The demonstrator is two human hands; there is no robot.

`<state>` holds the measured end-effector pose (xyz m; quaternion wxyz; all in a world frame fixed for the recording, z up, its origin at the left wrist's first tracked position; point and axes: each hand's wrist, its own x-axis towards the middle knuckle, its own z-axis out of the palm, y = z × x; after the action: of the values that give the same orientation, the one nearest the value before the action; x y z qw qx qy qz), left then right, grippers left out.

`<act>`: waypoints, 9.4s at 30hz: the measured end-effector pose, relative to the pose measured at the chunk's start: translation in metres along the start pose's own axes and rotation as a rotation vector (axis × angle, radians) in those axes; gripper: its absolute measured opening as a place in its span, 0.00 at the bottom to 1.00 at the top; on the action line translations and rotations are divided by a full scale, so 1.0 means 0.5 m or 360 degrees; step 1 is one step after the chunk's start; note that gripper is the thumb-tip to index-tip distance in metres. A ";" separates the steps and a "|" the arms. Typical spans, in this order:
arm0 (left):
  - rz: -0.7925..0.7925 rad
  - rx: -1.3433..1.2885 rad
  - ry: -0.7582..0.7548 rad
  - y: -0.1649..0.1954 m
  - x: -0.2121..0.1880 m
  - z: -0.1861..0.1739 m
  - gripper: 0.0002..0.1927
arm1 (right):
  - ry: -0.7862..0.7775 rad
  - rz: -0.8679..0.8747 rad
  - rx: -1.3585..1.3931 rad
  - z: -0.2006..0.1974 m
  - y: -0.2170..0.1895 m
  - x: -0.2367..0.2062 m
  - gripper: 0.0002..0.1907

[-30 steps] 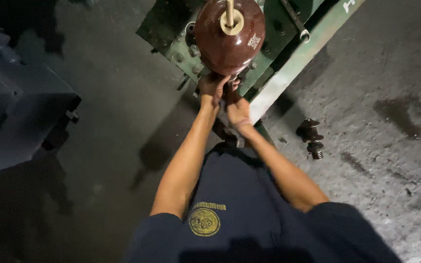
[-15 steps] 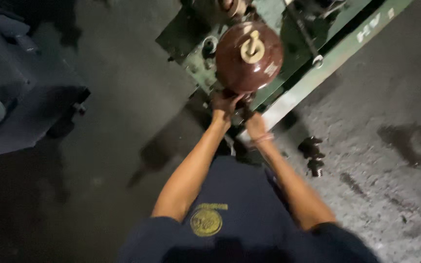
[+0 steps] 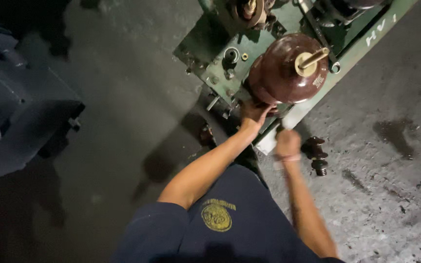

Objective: The person fits brown ceramic insulators onto a green metal fixture, threading them onto studs and tightening them by hand, then uses a wrench to tighten the fittings. They handle several insulator units one at a time, positioning each on the fixture and securing it before moving to the next.

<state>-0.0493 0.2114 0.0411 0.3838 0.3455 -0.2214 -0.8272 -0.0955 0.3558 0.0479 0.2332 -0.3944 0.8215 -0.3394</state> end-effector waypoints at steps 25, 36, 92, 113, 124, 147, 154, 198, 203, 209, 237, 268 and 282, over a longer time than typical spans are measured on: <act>-0.0278 0.0211 0.0014 0.033 -0.006 -0.021 0.10 | -0.0410 0.0101 -0.0406 -0.074 0.030 0.152 0.16; 0.0169 0.0955 -0.0145 0.047 -0.014 -0.032 0.16 | -0.0066 0.0114 -0.0249 -0.005 0.028 0.080 0.18; -0.0299 0.0500 -0.0146 0.048 -0.007 -0.040 0.12 | -0.0620 -0.0093 -0.0332 -0.079 0.033 0.172 0.20; -0.0306 0.0642 -0.0148 0.069 0.005 -0.029 0.17 | -0.0054 0.0287 -0.0290 0.000 -0.006 0.094 0.18; 0.0148 0.0766 -0.0347 0.071 0.009 -0.026 0.17 | 0.0169 0.0644 0.0365 0.065 -0.110 0.048 0.22; 0.0650 0.1298 -0.0379 0.068 0.006 -0.022 0.21 | 0.0541 -0.0385 -0.0195 0.074 -0.040 0.082 0.22; -0.0231 0.0542 -0.0194 0.073 -0.005 -0.023 0.23 | -0.0312 0.0075 -0.0689 -0.034 0.012 0.120 0.17; 0.0365 0.1108 -0.0351 0.091 0.006 -0.063 0.13 | 0.0236 0.0056 -0.0267 0.079 -0.065 0.044 0.16; -0.0243 0.0370 -0.0272 0.075 0.003 -0.056 0.18 | -0.0280 -0.0018 -0.0278 -0.038 -0.024 0.133 0.17; -0.0283 0.0555 -0.0261 0.081 0.000 -0.040 0.15 | -0.0542 -0.0175 -0.0342 -0.089 -0.016 0.198 0.17; 0.0134 0.1126 -0.0500 0.077 0.011 -0.050 0.14 | 0.0396 -0.0236 -0.0327 0.085 -0.065 0.050 0.12; -0.0227 0.0724 -0.0225 0.057 0.008 -0.049 0.21 | -0.0135 0.0014 -0.0471 -0.035 0.021 0.111 0.18; -0.0099 0.0574 -0.0405 0.077 0.004 -0.076 0.17 | 0.0258 0.0289 -0.0273 -0.017 -0.002 0.025 0.16</act>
<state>-0.0036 0.1828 0.0394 0.2590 0.3081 -0.4016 -0.8226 -0.1079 0.3483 0.0531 0.1613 -0.3082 0.8960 -0.2760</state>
